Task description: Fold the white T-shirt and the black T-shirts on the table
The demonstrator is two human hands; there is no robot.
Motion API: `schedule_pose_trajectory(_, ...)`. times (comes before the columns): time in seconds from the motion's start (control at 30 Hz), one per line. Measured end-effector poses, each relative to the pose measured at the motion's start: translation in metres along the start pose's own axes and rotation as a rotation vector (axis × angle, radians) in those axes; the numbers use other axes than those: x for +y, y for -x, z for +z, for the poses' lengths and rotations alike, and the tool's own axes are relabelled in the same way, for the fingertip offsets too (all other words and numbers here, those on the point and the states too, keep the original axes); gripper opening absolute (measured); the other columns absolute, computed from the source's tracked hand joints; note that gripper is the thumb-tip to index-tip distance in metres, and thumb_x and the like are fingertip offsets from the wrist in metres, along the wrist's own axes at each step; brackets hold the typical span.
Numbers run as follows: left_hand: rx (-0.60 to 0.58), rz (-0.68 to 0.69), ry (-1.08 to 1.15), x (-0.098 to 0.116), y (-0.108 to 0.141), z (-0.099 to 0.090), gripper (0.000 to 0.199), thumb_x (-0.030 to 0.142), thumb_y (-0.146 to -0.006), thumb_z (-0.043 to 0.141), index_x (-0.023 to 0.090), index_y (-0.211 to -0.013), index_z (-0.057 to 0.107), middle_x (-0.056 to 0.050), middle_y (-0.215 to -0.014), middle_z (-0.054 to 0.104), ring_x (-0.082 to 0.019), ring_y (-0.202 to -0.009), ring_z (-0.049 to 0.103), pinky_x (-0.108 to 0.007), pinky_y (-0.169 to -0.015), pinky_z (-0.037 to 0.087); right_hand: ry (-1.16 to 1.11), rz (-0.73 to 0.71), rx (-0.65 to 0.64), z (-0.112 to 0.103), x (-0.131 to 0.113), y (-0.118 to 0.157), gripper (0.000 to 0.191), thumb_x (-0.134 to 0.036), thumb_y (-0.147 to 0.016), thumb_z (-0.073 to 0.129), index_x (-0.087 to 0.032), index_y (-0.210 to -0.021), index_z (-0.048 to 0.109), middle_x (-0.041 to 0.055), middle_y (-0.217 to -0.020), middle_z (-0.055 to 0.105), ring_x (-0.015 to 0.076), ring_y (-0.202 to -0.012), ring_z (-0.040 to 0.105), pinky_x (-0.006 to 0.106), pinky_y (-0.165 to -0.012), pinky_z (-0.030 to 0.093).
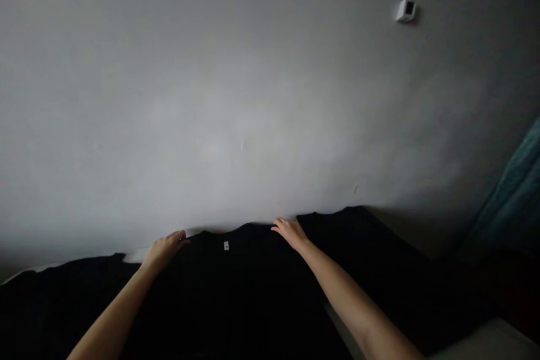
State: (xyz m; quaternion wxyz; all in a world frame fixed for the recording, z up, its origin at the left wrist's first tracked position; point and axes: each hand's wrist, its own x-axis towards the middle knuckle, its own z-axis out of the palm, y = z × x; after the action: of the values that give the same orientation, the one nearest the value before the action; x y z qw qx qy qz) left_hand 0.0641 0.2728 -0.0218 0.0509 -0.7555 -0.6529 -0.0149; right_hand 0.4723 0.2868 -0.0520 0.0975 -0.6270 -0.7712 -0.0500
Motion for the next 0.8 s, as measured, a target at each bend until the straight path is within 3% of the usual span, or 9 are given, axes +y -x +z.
schedule_pose_trajectory(0.1, 0.02, 0.032, -0.018, -0.001, -0.004, 0.003, 0.026, 0.031, -0.097, 0.039, 0.025, -0.113, 0.058, -0.006, -0.121, 0.067, -0.023, -0.109, 0.063, -0.031, -0.08, 0.049, 0.029, 0.043, -0.025, -0.004, -0.001, -0.006, 0.024, -0.036, -0.097, 0.054, -0.021, -0.111, 0.065, 0.0102, -0.109, 0.07, 0.024, -0.096, 0.067, 0.031, -0.079, 0.049)
schedule_pose_trajectory(0.2, 0.1, 0.071, -0.068, 0.012, 0.003, 0.001, 0.034, 0.015, -0.094, 0.038, 0.022, -0.12, 0.058, -0.009, -0.128, 0.064, -0.025, -0.121, 0.055, -0.037, -0.095, 0.045, 0.056, 0.124, -0.007, -0.016, -0.024, 0.002, 0.026, -0.021, -0.097, 0.048, -0.014, -0.114, 0.066, 0.0195, -0.117, 0.066, 0.0291, -0.111, 0.061, 0.039, -0.092, 0.046)
schedule_pose_trajectory(0.3, 0.25, 0.041, -0.142, 0.058, 0.023, 0.003, 0.043, 0.004, -0.088, 0.034, 0.012, -0.121, 0.062, -0.018, -0.128, 0.062, -0.03, -0.121, 0.055, -0.045, -0.103, 0.039, 0.062, 0.177, 0.007, -0.024, -0.075, 0.029, 0.035, -0.016, -0.097, 0.041, -0.009, -0.124, 0.062, 0.0247, -0.134, 0.055, 0.0337, -0.128, 0.049, 0.049, -0.105, 0.035)
schedule_pose_trajectory(0.43, 0.284, 0.013, -0.057, 0.121, 0.08, 0.031, 0.046, 0.022, -0.093, 0.039, 0.01, -0.134, 0.055, -0.02, -0.145, 0.05, -0.035, -0.134, 0.045, -0.052, -0.109, 0.034, -0.152, 0.002, 0.016, -0.014, -0.136, 0.094, 0.054, -0.038, -0.098, 0.046, -0.024, -0.149, 0.038, 0.0121, -0.159, 0.028, 0.0318, -0.145, 0.027, 0.056, -0.114, 0.022)
schedule_pose_trajectory(0.5, 0.218, 0.144, 0.009, 0.113, 0.115, 0.051, 0.052, 0.034, -0.094, 0.037, 0.018, -0.142, 0.048, -0.013, -0.152, 0.043, -0.032, -0.14, 0.039, -0.051, -0.111, 0.035, -0.27, -0.074, 0.005, -0.008, -0.134, 0.13, 0.056, -0.048, -0.098, 0.041, -0.031, -0.151, 0.034, 0.007, -0.161, 0.023, 0.0289, -0.147, 0.023, 0.054, -0.117, 0.018)
schedule_pose_trajectory(0.57, 0.176, 0.276, 0.027, 0.075, 0.146, 0.064, 0.052, 0.041, -0.095, 0.034, 0.029, -0.145, 0.043, -0.004, -0.156, 0.038, -0.029, -0.143, 0.034, -0.05, -0.112, 0.034, -0.288, -0.024, -0.025, -0.011, -0.109, 0.16, 0.055, -0.051, -0.099, 0.038, -0.03, -0.15, 0.036, 0.0065, -0.16, 0.025, 0.0275, -0.147, 0.023, 0.05, -0.118, 0.017)
schedule_pose_trajectory(0.63, 0.157, 0.329, -0.001, 0.028, 0.169, 0.063, 0.048, 0.033, -0.095, 0.031, 0.031, -0.138, 0.053, -0.003, -0.155, 0.039, -0.028, -0.145, 0.03, -0.049, -0.113, 0.033, -0.248, 0.098, -0.054, -0.021, -0.079, 0.179, 0.057, -0.048, -0.1, 0.037, -0.022, -0.15, 0.038, 0.0094, -0.159, 0.027, 0.0288, -0.147, 0.022, 0.047, -0.119, 0.018)
schedule_pose_trajectory(0.7, 0.117, 0.299, -0.042, 0.004, 0.183, 0.048, 0.048, 0.026, -0.093, 0.032, 0.029, -0.13, 0.061, -0.004, -0.152, 0.044, -0.029, -0.143, 0.034, -0.05, -0.114, 0.032, -0.193, 0.222, -0.072, -0.036, -0.068, 0.188, 0.058, -0.042, -0.1, 0.039, -0.011, -0.149, 0.039, 0.0158, -0.158, 0.026, 0.0321, -0.147, 0.02, 0.047, -0.12, 0.015)
schedule_pose_trajectory(0.8, 0.134, 0.121, -0.149, 0.038, 0.192, 0.015, 0.046, 0.023, -0.089, 0.038, 0.017, -0.127, 0.064, -0.015, -0.144, 0.052, -0.035, -0.139, 0.039, -0.057, -0.115, 0.026, -0.186, 0.286, -0.021, -0.054, -0.105, 0.199, 0.062, -0.038, -0.098, 0.044, 0.0, -0.147, 0.038, 0.0226, -0.158, 0.019, 0.037, -0.148, 0.012, 0.051, -0.12, 0.009)
